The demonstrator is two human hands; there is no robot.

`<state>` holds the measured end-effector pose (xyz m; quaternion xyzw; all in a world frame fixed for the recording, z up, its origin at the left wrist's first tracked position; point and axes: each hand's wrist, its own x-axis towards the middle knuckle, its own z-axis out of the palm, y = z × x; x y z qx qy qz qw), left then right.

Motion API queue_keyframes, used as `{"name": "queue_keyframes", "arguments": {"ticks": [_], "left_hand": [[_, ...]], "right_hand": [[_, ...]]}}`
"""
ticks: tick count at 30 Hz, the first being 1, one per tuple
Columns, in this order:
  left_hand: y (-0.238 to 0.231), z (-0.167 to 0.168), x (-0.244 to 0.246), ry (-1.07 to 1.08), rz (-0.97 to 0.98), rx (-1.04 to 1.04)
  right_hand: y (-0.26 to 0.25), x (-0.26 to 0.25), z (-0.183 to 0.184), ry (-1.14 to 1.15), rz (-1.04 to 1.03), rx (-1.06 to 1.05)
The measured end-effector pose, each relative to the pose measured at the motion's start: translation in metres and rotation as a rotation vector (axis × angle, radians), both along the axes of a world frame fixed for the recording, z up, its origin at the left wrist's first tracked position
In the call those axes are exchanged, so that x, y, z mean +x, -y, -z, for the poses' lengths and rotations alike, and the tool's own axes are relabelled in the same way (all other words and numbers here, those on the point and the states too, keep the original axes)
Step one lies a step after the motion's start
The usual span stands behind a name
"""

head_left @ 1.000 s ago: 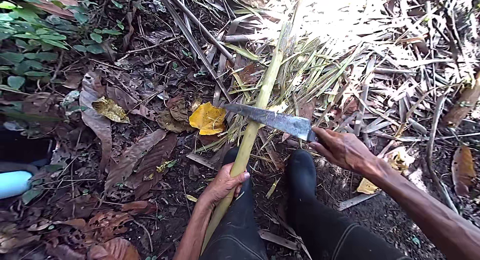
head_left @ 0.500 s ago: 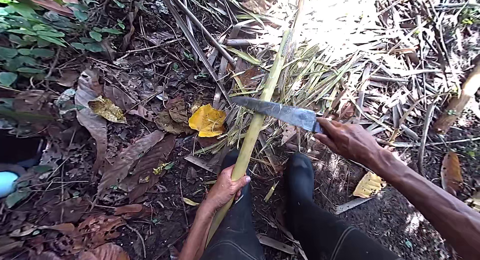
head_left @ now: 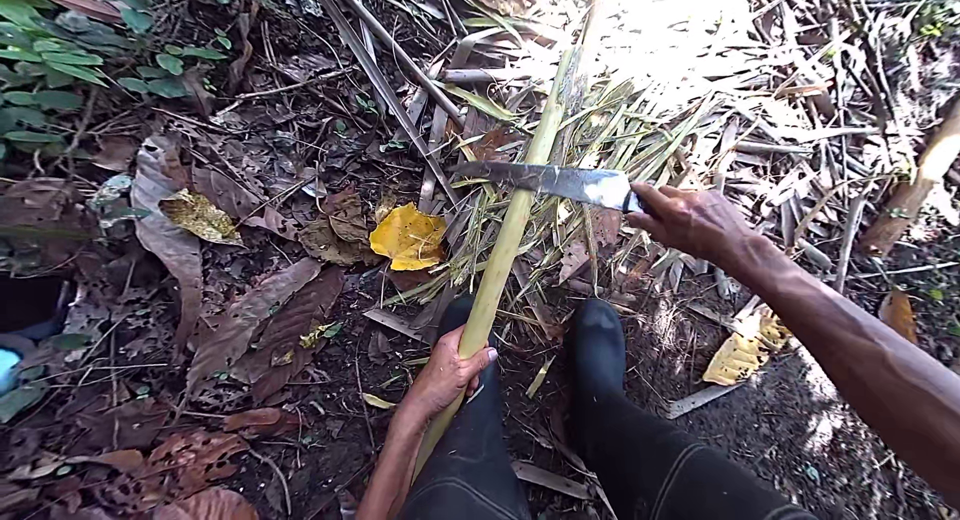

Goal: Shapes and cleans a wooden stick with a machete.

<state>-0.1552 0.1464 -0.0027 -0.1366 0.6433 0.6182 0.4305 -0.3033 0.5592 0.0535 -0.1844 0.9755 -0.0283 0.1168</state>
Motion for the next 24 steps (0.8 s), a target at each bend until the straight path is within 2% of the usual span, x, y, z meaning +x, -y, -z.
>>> {"name": "queue_keyframes", "arguments": {"ticks": [2,4,6,9,13,16,18,21,24], "left_hand": [[0.000,0.000,0.001,-0.003,-0.003,0.008],[-0.001,0.001,0.000,-0.012,-0.007,0.010],[0.001,0.001,0.000,0.004,-0.001,0.008],[0.003,0.005,-0.001,0.040,-0.009,0.053],[0.006,0.008,0.000,0.071,-0.020,0.109],[0.010,0.011,-0.001,0.091,-0.033,0.163],[0.010,0.013,0.000,0.104,-0.038,0.178],[0.009,0.013,-0.001,0.114,-0.039,0.181],[0.011,0.012,0.000,0.114,-0.038,0.178]], "right_hand": [[-0.015,-0.021,0.007,0.011,0.310,-0.009],[-0.029,-0.050,0.001,0.033,0.682,-0.115],[-0.034,-0.051,-0.003,0.002,0.849,-0.238],[-0.036,-0.018,-0.004,-0.022,0.663,-0.279],[-0.019,0.029,0.005,0.077,0.245,-0.163],[-0.001,0.041,0.014,0.083,0.074,-0.109],[-0.002,0.033,0.020,0.092,0.096,-0.085],[-0.014,0.016,0.024,0.137,0.296,-0.111],[-0.003,0.023,0.020,0.135,0.262,-0.140]]}}
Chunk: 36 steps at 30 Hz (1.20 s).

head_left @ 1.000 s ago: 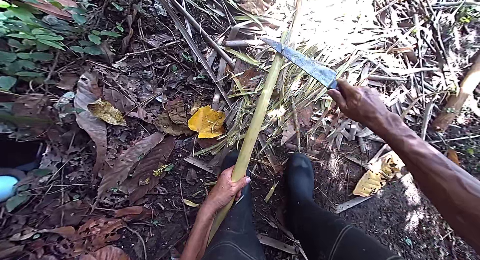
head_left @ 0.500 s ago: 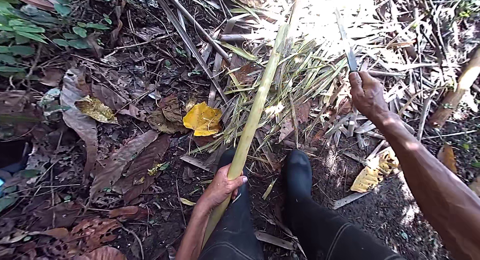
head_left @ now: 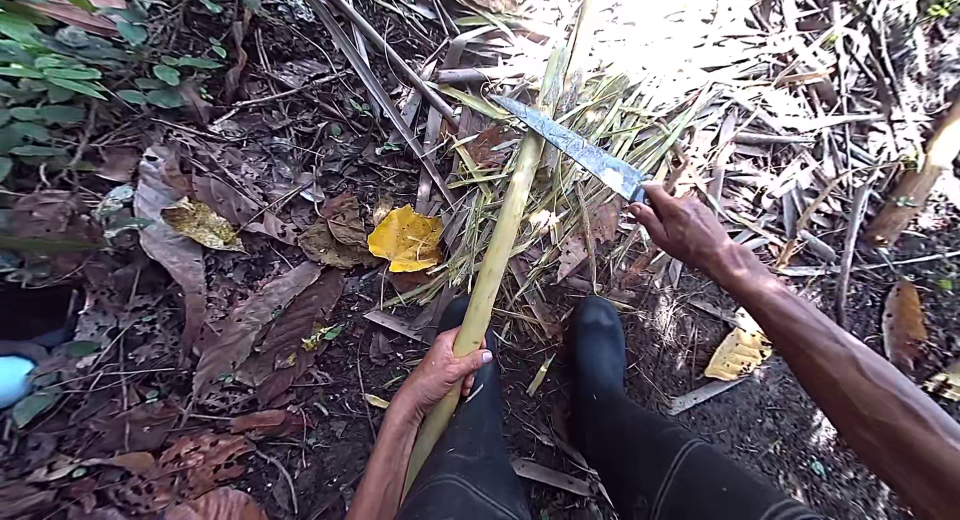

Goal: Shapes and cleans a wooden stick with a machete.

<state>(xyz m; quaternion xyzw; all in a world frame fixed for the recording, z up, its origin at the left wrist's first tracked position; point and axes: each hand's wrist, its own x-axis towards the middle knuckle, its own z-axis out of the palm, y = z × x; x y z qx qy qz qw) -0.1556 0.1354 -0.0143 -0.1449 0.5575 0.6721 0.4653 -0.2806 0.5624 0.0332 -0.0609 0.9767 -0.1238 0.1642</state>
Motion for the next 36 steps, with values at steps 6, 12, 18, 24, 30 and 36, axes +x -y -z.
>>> {"name": "queue_keyframes", "arguments": {"ticks": [6,12,18,24,30,36], "left_hand": [[-0.001,0.000,0.001,-0.016,0.012,-0.005],[-0.001,0.000,-0.001,-0.015,0.001,0.013],[0.004,0.004,0.001,0.026,-0.004,0.075],[0.004,0.005,0.000,0.031,-0.007,0.085],[0.001,0.001,0.002,0.003,-0.001,0.038],[0.000,-0.002,0.001,-0.002,0.005,0.013]], "right_hand": [[-0.015,-0.009,-0.002,0.004,-0.046,0.092],[-0.027,-0.027,-0.009,-0.087,0.357,-0.030],[0.018,0.059,0.015,-0.015,-0.036,-0.107],[0.045,0.086,0.037,-0.045,-0.313,-0.079],[0.003,0.009,0.027,-0.045,0.197,-0.018],[0.006,0.002,0.010,-0.065,-0.147,0.058]]}}
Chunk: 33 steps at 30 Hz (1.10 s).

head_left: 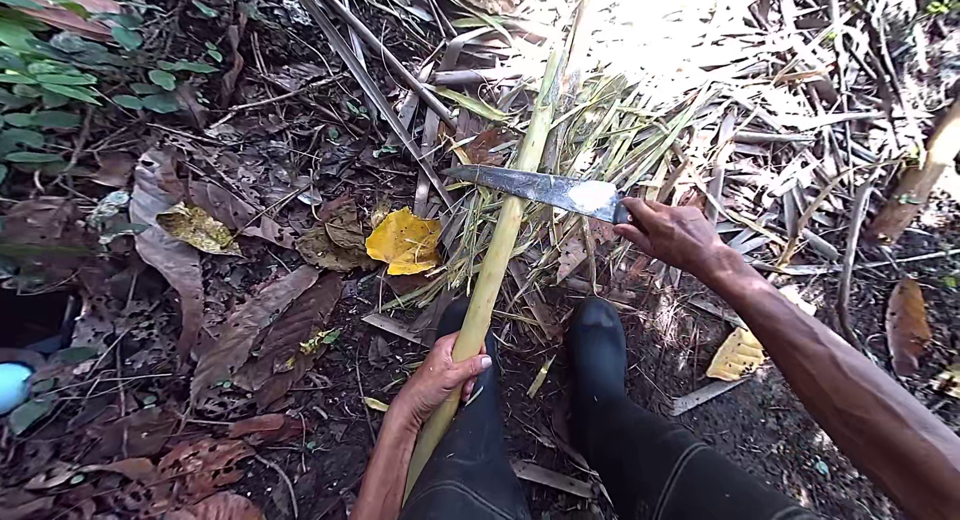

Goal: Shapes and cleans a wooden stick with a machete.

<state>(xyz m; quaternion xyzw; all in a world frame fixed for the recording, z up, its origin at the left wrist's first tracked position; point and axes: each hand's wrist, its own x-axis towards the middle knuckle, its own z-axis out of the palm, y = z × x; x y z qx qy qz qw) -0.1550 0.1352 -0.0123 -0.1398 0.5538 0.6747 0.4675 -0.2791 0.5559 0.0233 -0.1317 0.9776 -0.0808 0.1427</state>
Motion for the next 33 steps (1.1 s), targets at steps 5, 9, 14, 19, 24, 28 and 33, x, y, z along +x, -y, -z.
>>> {"name": "queue_keyframes", "arguments": {"ticks": [5,9,14,19,24,28,33], "left_hand": [[0.009,-0.006,0.001,0.016,0.011,0.049],[0.017,-0.010,0.006,0.050,0.011,0.066],[0.036,-0.004,0.013,0.116,-0.004,0.370],[0.042,-0.008,0.012,0.180,-0.007,0.525],[0.039,-0.006,0.014,0.179,0.007,0.545],[0.040,-0.003,0.013,0.204,0.002,0.596],[0.041,-0.003,0.014,0.200,0.004,0.604]], "right_hand": [[-0.028,-0.047,0.001,0.000,0.465,-0.070],[-0.028,-0.040,-0.007,-0.042,0.452,-0.206],[-0.011,0.014,0.001,-0.069,0.222,-0.374],[0.027,0.034,0.000,-0.035,-0.054,-0.235],[0.014,0.016,0.014,-0.033,-0.016,-0.210],[-0.010,-0.010,0.032,-0.084,0.164,-0.280],[0.010,0.003,0.014,-0.077,-0.106,-0.208]]}}
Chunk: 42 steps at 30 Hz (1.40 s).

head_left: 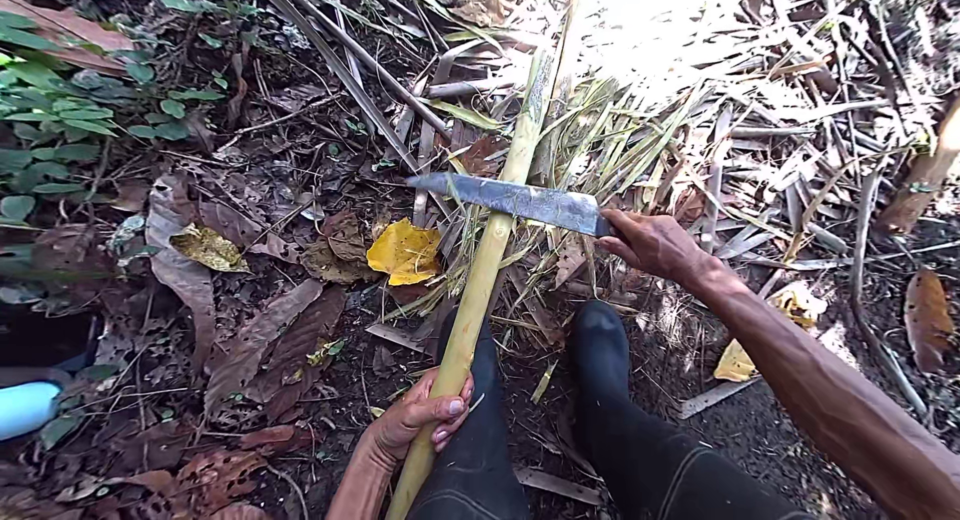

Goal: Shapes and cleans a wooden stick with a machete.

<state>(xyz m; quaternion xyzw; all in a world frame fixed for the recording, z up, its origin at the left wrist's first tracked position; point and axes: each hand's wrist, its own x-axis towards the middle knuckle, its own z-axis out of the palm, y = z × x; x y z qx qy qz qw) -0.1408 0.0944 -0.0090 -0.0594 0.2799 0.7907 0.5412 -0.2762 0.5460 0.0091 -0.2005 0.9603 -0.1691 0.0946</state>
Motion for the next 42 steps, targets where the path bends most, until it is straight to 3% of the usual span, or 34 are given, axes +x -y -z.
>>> {"name": "queue_keyframes", "arguments": {"ticks": [2,4,6,9,13,16,18,24,28,32,38,42], "left_hand": [[0.000,-0.002,0.003,-0.008,0.002,-0.016],[-0.001,-0.002,0.005,-0.018,0.003,-0.012],[0.001,-0.001,0.006,-0.020,-0.002,-0.013],[0.004,0.000,0.004,-0.024,-0.014,-0.032],[0.003,-0.008,0.006,-0.076,-0.027,-0.142],[0.000,-0.017,0.006,-0.133,-0.025,-0.326],[-0.001,-0.016,0.006,-0.142,-0.014,-0.388],[0.002,0.002,0.007,-0.027,0.006,-0.143],[0.008,0.006,0.004,0.120,0.017,0.087],[0.012,0.004,0.002,0.219,0.020,0.215],[0.016,-0.005,0.002,0.215,0.026,0.203],[0.014,-0.003,0.004,0.212,0.021,0.214]], "right_hand": [[-0.013,-0.016,0.004,0.014,0.084,0.038],[-0.035,-0.045,-0.002,0.090,0.384,0.046],[-0.051,-0.065,-0.009,0.115,0.596,-0.011],[-0.062,-0.052,-0.006,0.153,0.713,-0.193],[-0.048,-0.007,-0.010,0.201,0.654,-0.465],[-0.042,0.013,-0.023,0.117,0.449,-0.420],[-0.038,-0.002,-0.036,0.116,0.399,-0.329],[-0.024,-0.018,-0.045,0.132,0.335,-0.230],[-0.012,0.019,-0.020,0.061,0.204,-0.178],[0.013,0.029,0.001,0.020,0.030,0.022],[-0.004,-0.006,0.018,0.025,0.280,-0.066],[0.001,0.007,-0.008,0.003,0.115,0.009]]}}
